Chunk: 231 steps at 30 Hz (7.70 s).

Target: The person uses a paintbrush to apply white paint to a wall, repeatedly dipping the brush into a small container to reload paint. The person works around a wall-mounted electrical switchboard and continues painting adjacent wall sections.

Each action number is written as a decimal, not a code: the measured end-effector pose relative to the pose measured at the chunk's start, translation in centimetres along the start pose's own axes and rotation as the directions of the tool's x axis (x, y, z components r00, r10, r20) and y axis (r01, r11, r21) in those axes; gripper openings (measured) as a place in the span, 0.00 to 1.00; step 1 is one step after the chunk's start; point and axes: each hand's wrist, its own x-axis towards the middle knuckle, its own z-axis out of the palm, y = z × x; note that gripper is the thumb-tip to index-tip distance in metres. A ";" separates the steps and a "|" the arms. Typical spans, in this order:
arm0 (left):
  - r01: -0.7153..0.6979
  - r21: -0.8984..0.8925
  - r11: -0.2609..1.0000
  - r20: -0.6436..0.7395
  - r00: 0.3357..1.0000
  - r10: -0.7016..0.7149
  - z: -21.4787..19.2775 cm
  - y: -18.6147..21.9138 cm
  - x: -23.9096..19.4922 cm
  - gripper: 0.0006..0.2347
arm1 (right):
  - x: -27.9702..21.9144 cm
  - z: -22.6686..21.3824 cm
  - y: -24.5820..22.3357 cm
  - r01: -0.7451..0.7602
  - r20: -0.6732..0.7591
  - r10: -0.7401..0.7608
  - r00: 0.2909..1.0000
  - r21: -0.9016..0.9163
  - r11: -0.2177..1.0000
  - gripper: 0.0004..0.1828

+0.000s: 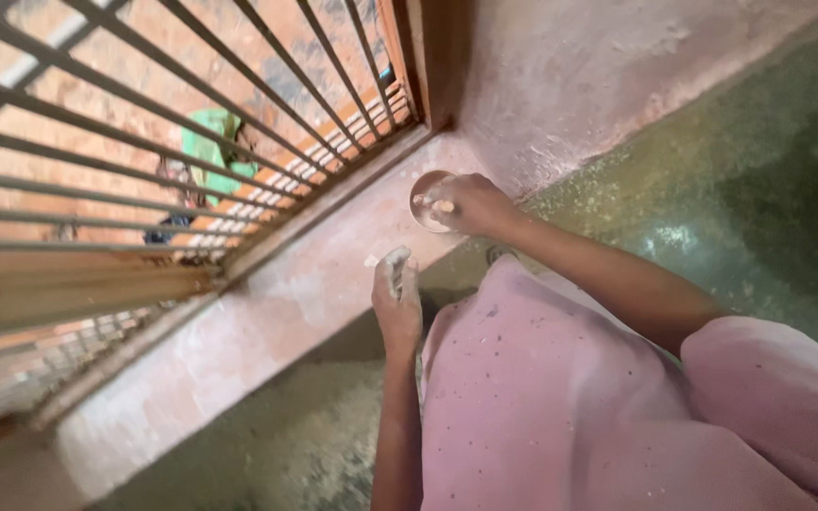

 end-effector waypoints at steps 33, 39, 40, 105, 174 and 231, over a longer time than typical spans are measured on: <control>-0.128 -0.120 0.984 0.160 0.976 0.147 -3.7 -1.6 -0.2 0.08 | -13.8 0.8 -5.2 0.044 -0.526 0.058 0.849 0.179 0.983 0.16; 0.012 -0.027 1.000 0.163 0.987 -0.008 -3.1 -0.2 -3.9 0.09 | -12.4 3.6 -1.5 0.033 -0.119 0.902 0.415 0.993 0.115 0.19; -0.032 -0.014 0.999 0.174 0.984 0.034 -3.0 0.2 -4.4 0.09 | -12.4 3.9 -1.1 0.052 -0.021 0.932 0.362 0.999 0.003 0.21; -0.898 0.433 0.076 -0.028 0.071 0.997 13.8 40.8 -11.9 0.17 | -33.8 -46.8 -19.2 0.239 -0.851 -0.198 0.487 -0.089 0.967 0.08; -0.836 0.477 0.271 -0.314 0.126 0.941 17.6 46.1 -13.5 0.14 | -18.7 -56.8 -13.4 0.590 0.055 -0.939 0.339 -0.790 0.167 0.17; -0.875 0.337 0.346 -0.352 0.224 0.909 14.1 42.3 -13.2 0.12 | -17.3 -54.5 -22.9 0.589 0.022 -0.961 0.275 -0.794 0.150 0.08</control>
